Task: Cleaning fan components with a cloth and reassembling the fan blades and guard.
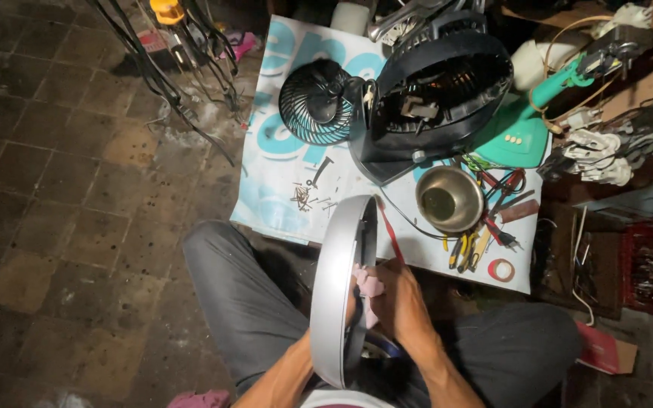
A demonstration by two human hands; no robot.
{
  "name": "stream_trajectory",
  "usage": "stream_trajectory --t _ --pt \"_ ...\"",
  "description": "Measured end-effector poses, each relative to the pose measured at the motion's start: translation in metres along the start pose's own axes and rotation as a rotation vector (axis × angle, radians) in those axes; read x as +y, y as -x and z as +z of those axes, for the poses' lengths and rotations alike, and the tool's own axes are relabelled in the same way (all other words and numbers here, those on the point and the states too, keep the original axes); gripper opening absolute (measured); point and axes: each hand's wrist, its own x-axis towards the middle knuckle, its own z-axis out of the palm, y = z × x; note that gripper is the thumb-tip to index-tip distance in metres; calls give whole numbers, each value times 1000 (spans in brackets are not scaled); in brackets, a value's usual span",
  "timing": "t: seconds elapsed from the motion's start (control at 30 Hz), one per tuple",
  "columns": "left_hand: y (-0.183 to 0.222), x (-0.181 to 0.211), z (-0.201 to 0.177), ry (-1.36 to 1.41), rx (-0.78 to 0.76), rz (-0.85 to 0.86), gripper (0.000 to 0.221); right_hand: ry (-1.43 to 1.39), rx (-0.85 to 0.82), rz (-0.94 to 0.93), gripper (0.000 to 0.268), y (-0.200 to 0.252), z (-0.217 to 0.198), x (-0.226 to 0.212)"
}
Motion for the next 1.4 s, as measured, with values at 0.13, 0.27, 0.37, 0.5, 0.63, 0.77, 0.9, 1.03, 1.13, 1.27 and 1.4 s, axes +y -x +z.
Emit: stream_trajectory --t 0.13,0.27,0.37,0.5,0.63,0.77,0.9,1.03,1.13,1.27,1.4 --pt "3 -7 1 -28 -57 -29 19 857 170 -722 23 -7 4 -8" --pt "7 -17 3 -71 -146 -76 23 832 391 -874 12 -9 16 -10" --pt "9 -24 2 -102 -199 -107 27 851 337 -464 19 -1 19 -21" --pt "6 -30 8 -136 -288 -137 32 485 145 57 30 8 13 -34" --pt "21 -30 3 -168 -336 -193 36 890 364 -728 25 -23 3 -18" --pt "16 -126 20 -116 -445 78 27 941 286 -522 22 -14 9 -26" --pt "30 -116 -15 -463 -306 328 19 -121 -120 373 24 11 18 -54" --pt "26 -32 3 -13 -199 -185 30 848 363 -570 19 -14 0 -36" --pt "16 -51 5 -11 -390 -143 18 807 358 -649 36 -15 -1 -16" --pt "1 -168 25 -16 -295 13 16 715 340 -357 42 -15 -8 9" --pt "0 -190 27 37 -204 216 20 158 149 -71 35 -9 -12 25"
